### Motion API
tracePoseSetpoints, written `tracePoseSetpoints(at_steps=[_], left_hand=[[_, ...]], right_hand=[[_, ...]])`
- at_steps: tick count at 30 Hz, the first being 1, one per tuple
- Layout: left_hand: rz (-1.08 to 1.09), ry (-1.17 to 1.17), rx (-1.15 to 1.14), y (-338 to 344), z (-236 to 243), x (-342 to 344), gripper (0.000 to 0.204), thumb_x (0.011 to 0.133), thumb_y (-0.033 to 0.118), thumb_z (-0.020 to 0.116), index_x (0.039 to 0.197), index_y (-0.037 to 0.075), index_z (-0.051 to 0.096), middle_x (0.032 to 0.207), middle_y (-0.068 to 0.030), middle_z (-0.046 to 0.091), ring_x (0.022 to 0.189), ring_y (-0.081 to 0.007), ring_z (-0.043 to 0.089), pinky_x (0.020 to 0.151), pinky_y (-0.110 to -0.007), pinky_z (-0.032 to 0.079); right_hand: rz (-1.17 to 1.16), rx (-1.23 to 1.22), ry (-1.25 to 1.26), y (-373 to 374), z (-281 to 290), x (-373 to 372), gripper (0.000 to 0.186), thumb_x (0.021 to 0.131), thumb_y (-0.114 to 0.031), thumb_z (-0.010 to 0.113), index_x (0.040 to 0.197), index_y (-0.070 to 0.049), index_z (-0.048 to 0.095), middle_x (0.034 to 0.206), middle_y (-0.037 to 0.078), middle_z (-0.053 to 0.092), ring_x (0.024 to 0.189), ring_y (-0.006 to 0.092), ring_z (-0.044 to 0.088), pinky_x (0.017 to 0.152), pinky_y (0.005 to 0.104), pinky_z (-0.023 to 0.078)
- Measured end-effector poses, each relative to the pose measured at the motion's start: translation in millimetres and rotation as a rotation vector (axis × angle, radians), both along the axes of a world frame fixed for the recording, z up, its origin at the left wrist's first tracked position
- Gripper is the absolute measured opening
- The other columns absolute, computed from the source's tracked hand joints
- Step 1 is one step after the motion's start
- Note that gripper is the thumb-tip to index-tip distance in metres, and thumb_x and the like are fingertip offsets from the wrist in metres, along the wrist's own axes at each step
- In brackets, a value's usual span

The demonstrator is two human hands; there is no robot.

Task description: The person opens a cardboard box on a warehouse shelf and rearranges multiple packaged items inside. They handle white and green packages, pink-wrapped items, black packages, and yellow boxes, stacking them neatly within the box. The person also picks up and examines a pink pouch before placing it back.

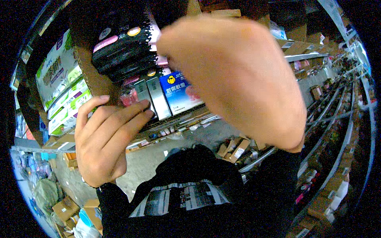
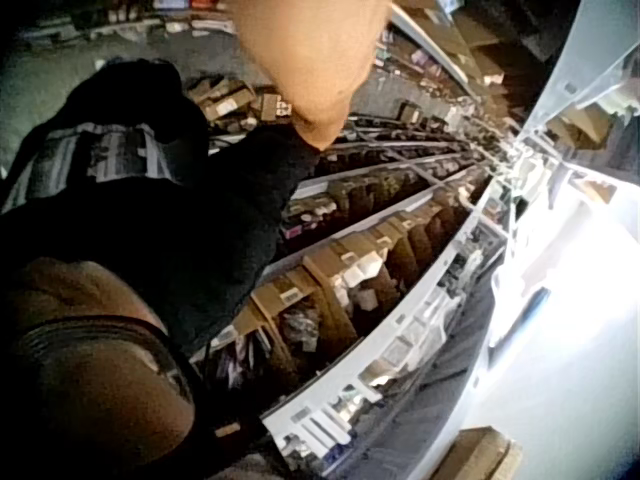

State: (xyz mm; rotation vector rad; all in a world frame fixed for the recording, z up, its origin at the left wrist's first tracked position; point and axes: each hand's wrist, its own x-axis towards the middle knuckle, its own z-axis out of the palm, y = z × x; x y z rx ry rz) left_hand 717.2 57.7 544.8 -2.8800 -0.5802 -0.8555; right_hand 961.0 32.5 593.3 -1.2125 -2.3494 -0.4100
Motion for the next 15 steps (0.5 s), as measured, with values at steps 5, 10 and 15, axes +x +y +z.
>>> tracePoseSetpoints(at_steps=[5,10,15], left_hand=[[0.008,0.102,0.000,-5,5,13,0.048,0.067,0.011,0.064,0.114,0.003,0.069,0.119,-0.0127,0.067,0.099,-0.0250,0.064,0.102,-0.046,0.040],[0.016,0.070,-0.010,-7,0,12,0.045,0.066,0.009,0.068,0.110,-0.001,0.068,0.115,-0.0129,0.068,0.098,-0.0234,0.064,0.099,-0.042,0.045],[-0.009,0.054,0.040,-5,0,18,0.044,0.066,0.007,0.069,0.109,-0.001,0.069,0.113,-0.0118,0.069,0.097,-0.0217,0.064,0.095,-0.039,0.047]], right_hand=[[-0.018,-0.041,-0.519,22,30,-6,0.023,0.075,-0.013,0.071,0.092,0.002,0.066,0.093,0.013,0.066,0.093,0.0260,0.061,0.081,0.0343,0.048],[0.136,0.093,-0.384,38,5,-7,0.023,0.070,-0.006,0.067,0.092,-0.001,0.064,0.093,0.013,0.065,0.088,0.0299,0.062,0.079,0.0348,0.050],[-0.039,-0.251,-0.656,56,6,-5,0.045,0.064,-0.007,0.075,0.106,-0.001,0.062,0.095,0.012,0.063,0.093,0.0328,0.062,0.082,0.0373,0.051]])
